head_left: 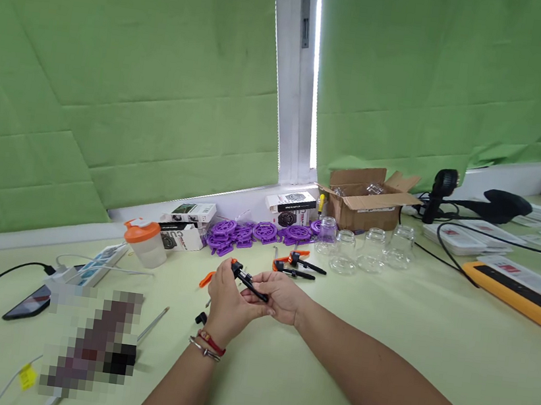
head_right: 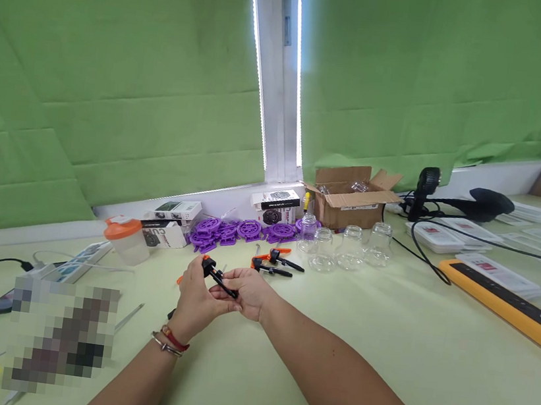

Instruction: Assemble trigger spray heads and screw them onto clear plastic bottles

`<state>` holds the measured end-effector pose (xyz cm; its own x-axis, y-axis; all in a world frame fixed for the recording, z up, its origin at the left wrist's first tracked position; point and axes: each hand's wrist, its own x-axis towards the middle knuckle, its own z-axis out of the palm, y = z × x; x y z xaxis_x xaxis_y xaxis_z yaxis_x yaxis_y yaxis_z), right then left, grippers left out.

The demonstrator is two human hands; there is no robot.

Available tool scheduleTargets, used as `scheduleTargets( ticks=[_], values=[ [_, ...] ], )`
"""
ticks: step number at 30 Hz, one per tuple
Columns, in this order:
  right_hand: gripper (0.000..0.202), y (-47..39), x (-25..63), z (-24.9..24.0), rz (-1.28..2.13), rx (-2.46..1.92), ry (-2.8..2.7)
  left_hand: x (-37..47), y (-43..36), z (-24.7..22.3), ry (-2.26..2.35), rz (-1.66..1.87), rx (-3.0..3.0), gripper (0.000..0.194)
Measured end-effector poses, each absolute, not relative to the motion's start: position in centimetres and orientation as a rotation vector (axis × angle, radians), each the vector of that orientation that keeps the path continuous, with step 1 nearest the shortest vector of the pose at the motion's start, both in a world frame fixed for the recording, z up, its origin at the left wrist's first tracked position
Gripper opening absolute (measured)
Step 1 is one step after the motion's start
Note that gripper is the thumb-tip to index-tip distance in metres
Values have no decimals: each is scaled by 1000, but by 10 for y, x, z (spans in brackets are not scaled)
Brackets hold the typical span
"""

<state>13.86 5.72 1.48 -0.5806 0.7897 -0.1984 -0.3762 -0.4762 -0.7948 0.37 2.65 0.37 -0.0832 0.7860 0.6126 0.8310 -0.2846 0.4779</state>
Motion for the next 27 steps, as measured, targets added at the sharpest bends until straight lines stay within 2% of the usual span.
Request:
scheduleTargets(
  ticks=[6, 17, 27],
  values=[
    [11, 58, 140, 15, 2071, -713, -962, 6, 24, 4, -1793, -1339, -2103, 90],
    [3, 64, 144, 4, 2196, -518, -986, 7, 23, 5, -1736, -1426, -2082, 78],
    [10, 60, 142, 4, 2168, -488, -958, 9, 21, 8, -1768, -1416, -2136, 75]
  ],
)
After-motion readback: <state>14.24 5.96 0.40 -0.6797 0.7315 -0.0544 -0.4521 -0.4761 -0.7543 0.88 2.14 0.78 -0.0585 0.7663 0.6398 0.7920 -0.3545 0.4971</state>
